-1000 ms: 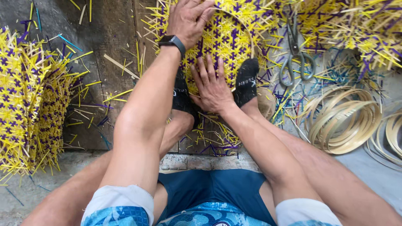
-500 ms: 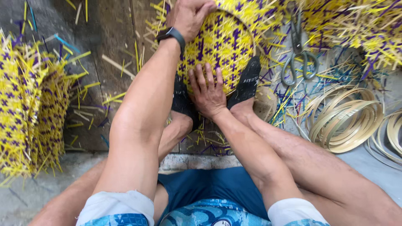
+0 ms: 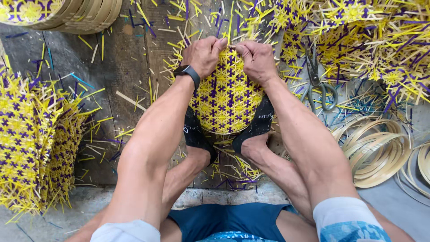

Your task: The person sits on the floor and repeatedly trims the protruding ends of woven yellow and purple strips on round bamboo baskets using shears. The person flips each basket, cuts the excess material, and stacks the finished pieces.

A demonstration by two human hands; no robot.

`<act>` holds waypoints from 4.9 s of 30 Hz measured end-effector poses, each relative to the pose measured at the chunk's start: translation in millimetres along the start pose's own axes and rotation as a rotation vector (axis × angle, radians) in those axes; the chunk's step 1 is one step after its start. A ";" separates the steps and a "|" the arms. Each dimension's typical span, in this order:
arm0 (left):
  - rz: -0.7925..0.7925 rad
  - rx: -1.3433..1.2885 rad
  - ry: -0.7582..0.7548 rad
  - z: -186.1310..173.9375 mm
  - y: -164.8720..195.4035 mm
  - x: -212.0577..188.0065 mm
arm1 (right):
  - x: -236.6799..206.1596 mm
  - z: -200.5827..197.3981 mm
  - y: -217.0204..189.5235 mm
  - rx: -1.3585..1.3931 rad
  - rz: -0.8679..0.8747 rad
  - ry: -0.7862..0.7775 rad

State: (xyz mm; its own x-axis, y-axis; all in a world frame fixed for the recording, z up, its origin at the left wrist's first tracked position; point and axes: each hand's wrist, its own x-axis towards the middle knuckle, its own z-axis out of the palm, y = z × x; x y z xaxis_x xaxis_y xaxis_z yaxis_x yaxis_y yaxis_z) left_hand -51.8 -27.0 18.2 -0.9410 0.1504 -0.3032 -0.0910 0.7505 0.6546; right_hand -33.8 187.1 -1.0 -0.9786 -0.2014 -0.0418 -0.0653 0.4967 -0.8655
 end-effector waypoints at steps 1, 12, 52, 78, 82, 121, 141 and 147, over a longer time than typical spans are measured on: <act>-0.030 -0.032 -0.009 1.0 1.1 2.5 | 0.8 -0.2 3.8 0.024 0.064 -0.022; 0.160 0.164 0.573 5.2 -36.4 -49.1 | -24.5 3.1 -10.8 -0.379 0.077 0.131; -0.122 0.112 0.293 30.4 15.1 -187.1 | -217.2 -143.3 134.2 -0.573 0.508 0.043; 0.036 0.313 0.399 94.0 63.5 -186.1 | -202.5 -121.4 22.4 -0.686 0.079 -0.185; 0.131 0.258 0.369 101.6 55.9 -182.6 | -176.1 -103.9 31.5 -0.819 0.096 -0.235; 0.609 0.321 -0.091 60.1 27.9 -174.8 | -164.3 -79.9 61.5 -0.962 -0.205 0.137; -0.185 0.219 0.335 104.8 80.0 -193.6 | -169.4 -88.6 76.6 -0.937 -0.043 -0.002; 0.000 0.241 0.247 92.3 67.5 -196.8 | -177.5 -103.3 74.0 -0.875 -0.047 -0.004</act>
State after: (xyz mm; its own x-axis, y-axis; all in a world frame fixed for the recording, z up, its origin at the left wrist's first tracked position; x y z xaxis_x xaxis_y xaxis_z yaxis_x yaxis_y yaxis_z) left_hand 157.3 53.4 58.1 -0.9942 0.0121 -0.1071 -0.0392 0.8852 0.4636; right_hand 114.9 346.7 -6.0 -0.9707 -0.2397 -0.0189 -0.2330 0.9570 -0.1726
